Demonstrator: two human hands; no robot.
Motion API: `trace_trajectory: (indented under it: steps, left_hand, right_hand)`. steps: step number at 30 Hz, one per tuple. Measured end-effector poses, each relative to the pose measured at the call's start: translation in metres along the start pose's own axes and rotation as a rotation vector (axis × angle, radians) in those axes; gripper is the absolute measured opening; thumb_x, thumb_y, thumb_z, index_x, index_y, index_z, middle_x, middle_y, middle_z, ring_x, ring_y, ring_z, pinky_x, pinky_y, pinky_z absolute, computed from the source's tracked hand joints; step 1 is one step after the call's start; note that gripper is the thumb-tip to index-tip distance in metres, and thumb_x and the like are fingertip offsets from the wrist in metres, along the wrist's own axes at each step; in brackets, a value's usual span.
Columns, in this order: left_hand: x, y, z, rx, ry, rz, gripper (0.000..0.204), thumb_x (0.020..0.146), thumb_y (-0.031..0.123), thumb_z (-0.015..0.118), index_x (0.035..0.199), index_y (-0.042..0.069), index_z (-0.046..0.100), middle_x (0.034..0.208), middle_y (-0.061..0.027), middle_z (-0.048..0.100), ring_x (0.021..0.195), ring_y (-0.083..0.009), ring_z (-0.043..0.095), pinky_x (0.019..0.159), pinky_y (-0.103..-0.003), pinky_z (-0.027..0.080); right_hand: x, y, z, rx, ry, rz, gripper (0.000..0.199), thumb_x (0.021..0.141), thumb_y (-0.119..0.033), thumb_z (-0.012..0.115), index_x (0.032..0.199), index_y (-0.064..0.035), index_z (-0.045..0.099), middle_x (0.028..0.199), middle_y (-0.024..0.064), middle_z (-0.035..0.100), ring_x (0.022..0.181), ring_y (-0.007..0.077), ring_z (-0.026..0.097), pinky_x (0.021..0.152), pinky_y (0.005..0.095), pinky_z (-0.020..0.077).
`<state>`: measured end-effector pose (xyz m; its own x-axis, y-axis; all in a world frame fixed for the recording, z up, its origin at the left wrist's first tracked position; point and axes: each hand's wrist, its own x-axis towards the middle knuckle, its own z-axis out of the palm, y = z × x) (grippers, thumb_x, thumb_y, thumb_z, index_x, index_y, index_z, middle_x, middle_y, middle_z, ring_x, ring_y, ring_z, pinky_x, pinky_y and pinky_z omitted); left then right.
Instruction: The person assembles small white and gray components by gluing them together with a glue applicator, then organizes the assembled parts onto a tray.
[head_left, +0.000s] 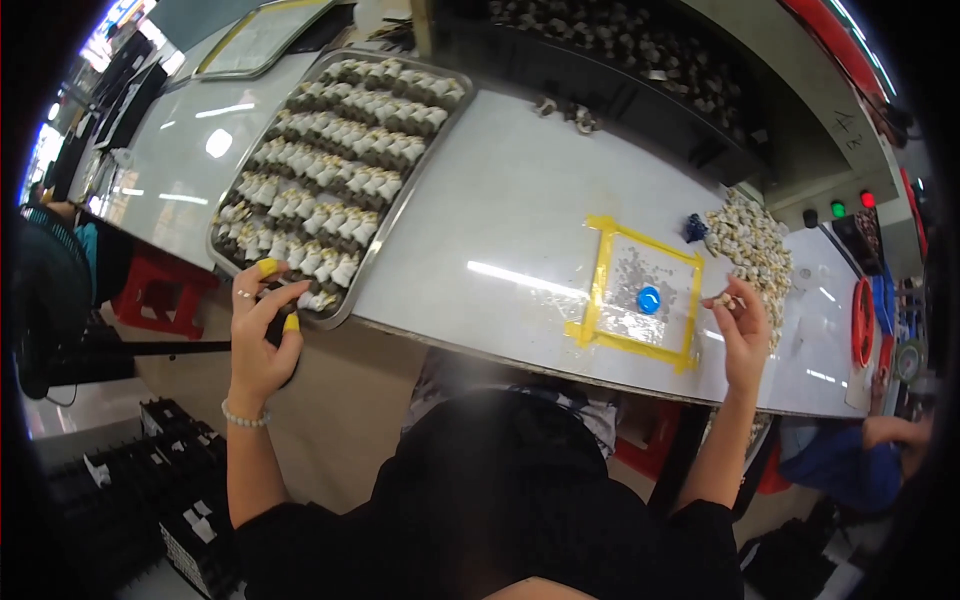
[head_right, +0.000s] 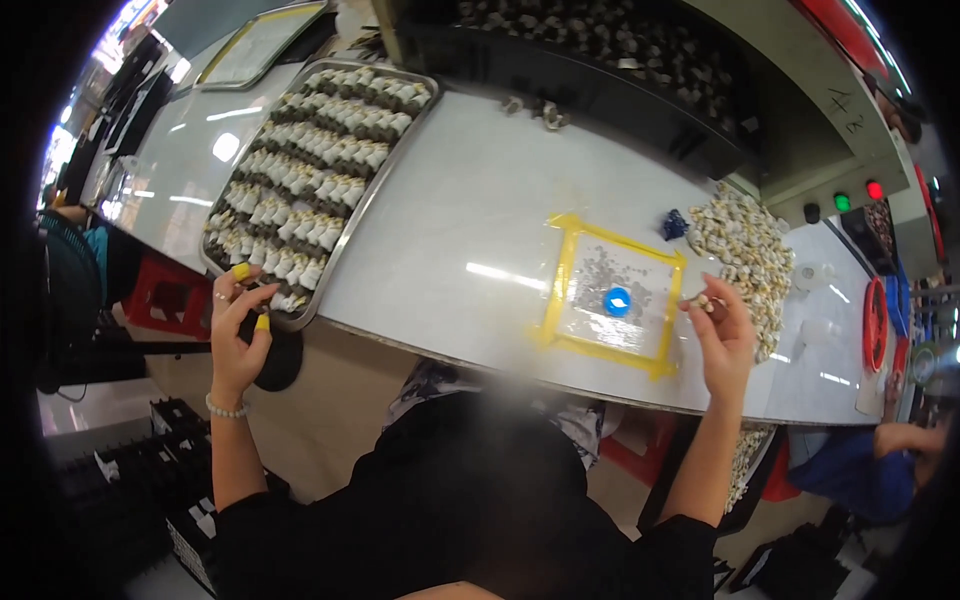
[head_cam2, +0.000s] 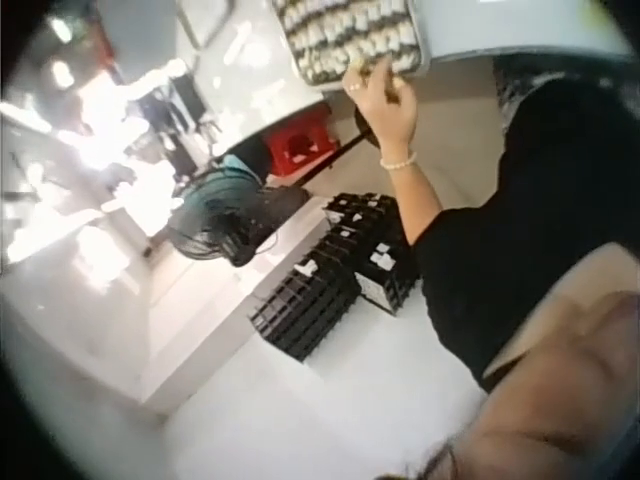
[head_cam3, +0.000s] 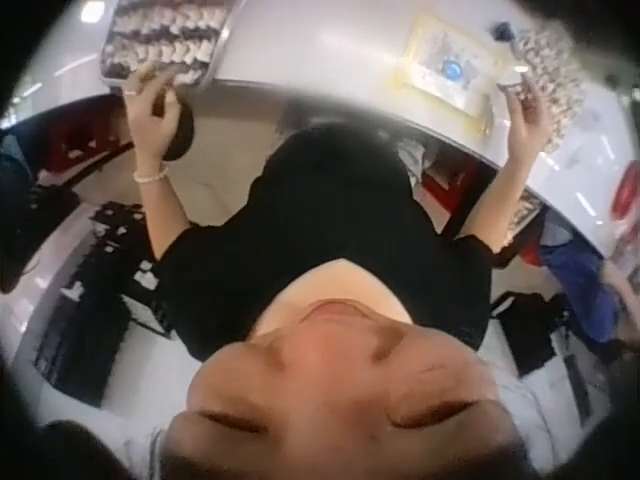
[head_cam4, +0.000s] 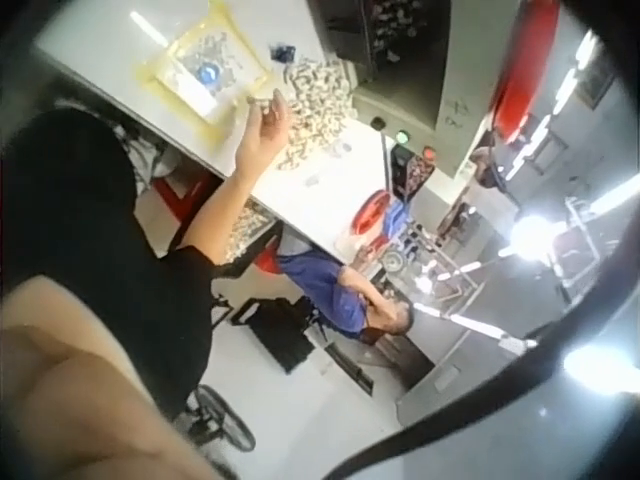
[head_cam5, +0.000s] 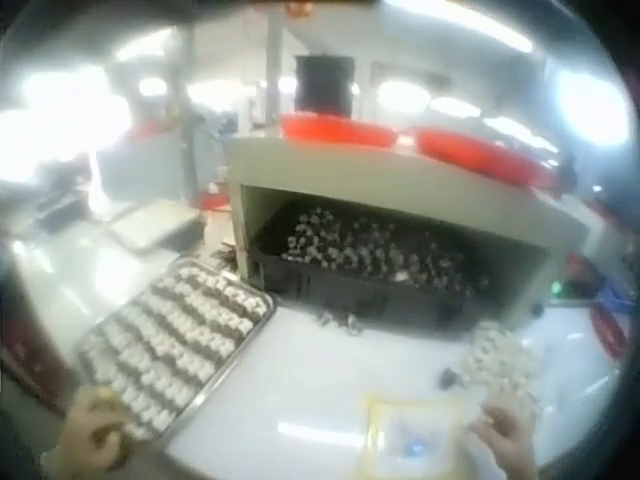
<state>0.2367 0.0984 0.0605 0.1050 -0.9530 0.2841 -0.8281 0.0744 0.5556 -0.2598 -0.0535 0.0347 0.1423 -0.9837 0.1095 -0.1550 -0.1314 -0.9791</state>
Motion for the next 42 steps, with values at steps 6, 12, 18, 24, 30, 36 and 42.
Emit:
trace_trajectory:
  steps: [6, 12, 18, 24, 30, 36, 42]
  left_hand:
    - [0.067, 0.088, 0.069, -0.183, 0.108, 0.242, 0.032, 0.071, 0.001, 0.058, 0.103, -0.001, 0.062, 0.106, -0.0194, 0.057, 0.102, -0.0318, 0.055, 0.091, -0.037, 0.043]
    - [0.193, 0.122, 0.169, -0.019, 0.046, 0.176, 0.04, 0.074, 0.007, 0.062, 0.113, -0.001, 0.056, 0.123, -0.0226, 0.051, 0.111, -0.0359, 0.051, 0.093, -0.037, 0.043]
    - [0.25, 0.083, 0.216, 0.165, 0.073, 0.229, 0.029, 0.072, 0.005, 0.061, 0.099, -0.002, 0.058, 0.107, -0.0209, 0.057, 0.099, -0.0348, 0.054, 0.084, -0.039, 0.046]
    - [0.22, 0.099, 0.2, 0.008, 0.066, 0.232, 0.019, 0.07, 0.005, 0.06, 0.088, -0.003, 0.061, 0.079, -0.0185, 0.06, 0.074, -0.0331, 0.06, 0.069, -0.038, 0.049]
    - [0.141, 0.125, 0.173, -0.971, -0.442, -0.304, 0.02, 0.088, 0.006, 0.055, 0.105, -0.003, 0.06, 0.083, -0.0076, 0.063, 0.067, -0.0114, 0.061, 0.06, -0.023, 0.051]
    - [0.074, 0.146, 0.172, -1.511, -0.565, -0.635, 0.027, 0.091, 0.005, 0.054, 0.116, -0.004, 0.054, 0.093, -0.0108, 0.062, 0.079, -0.0168, 0.064, 0.074, -0.026, 0.054]
    - [0.059, 0.15, 0.185, -1.62, -0.537, -0.591, 0.028, 0.088, 0.003, 0.058, 0.115, -0.004, 0.053, 0.102, -0.0121, 0.06, 0.084, -0.0194, 0.064, 0.079, -0.031, 0.053]
  right_hand:
    - [-0.009, 0.018, 0.01, -0.047, 0.025, -0.07, 0.018, 0.083, 0.006, 0.058, 0.1, 0.002, 0.059, 0.095, 0.0061, 0.06, 0.087, 0.0142, 0.058, 0.079, 0.0246, 0.0446]
    - [-0.014, 0.005, 0.015, -0.665, 0.039, -0.305, 0.015, 0.075, 0.005, 0.066, 0.089, 0.0003, 0.064, 0.086, 0.0072, 0.063, 0.075, 0.0147, 0.058, 0.065, 0.0244, 0.0465]
    - [-0.025, 0.003, 0.013, -0.725, 0.056, -0.317, 0.015, 0.073, 0.002, 0.068, 0.088, -0.0006, 0.064, 0.088, 0.009, 0.063, 0.076, 0.0201, 0.059, 0.063, 0.0282, 0.0473]
    - [-0.024, 0.0, 0.011, -0.805, 0.009, -0.411, 0.015, 0.072, -0.006, 0.068, 0.087, -0.0027, 0.065, 0.086, 0.0091, 0.062, 0.077, 0.0265, 0.059, 0.068, 0.0349, 0.0481]
    - [-0.02, -0.004, 0.009, -0.878, -0.106, -0.325, 0.025, 0.073, -0.005, 0.07, 0.098, -0.0026, 0.066, 0.09, 0.0097, 0.06, 0.076, 0.0236, 0.058, 0.067, 0.0315, 0.0479]
    - [-0.002, -0.027, 0.033, -0.717, -0.171, -0.329, 0.024, 0.072, -0.007, 0.071, 0.096, -0.0034, 0.067, 0.088, 0.0089, 0.061, 0.076, 0.0234, 0.06, 0.065, 0.0304, 0.0482]
    - [0.015, -0.033, 0.043, -0.829, -0.288, -0.356, 0.021, 0.07, -0.009, 0.072, 0.091, -0.0042, 0.069, 0.083, 0.0077, 0.062, 0.076, 0.0239, 0.06, 0.065, 0.0328, 0.0488]
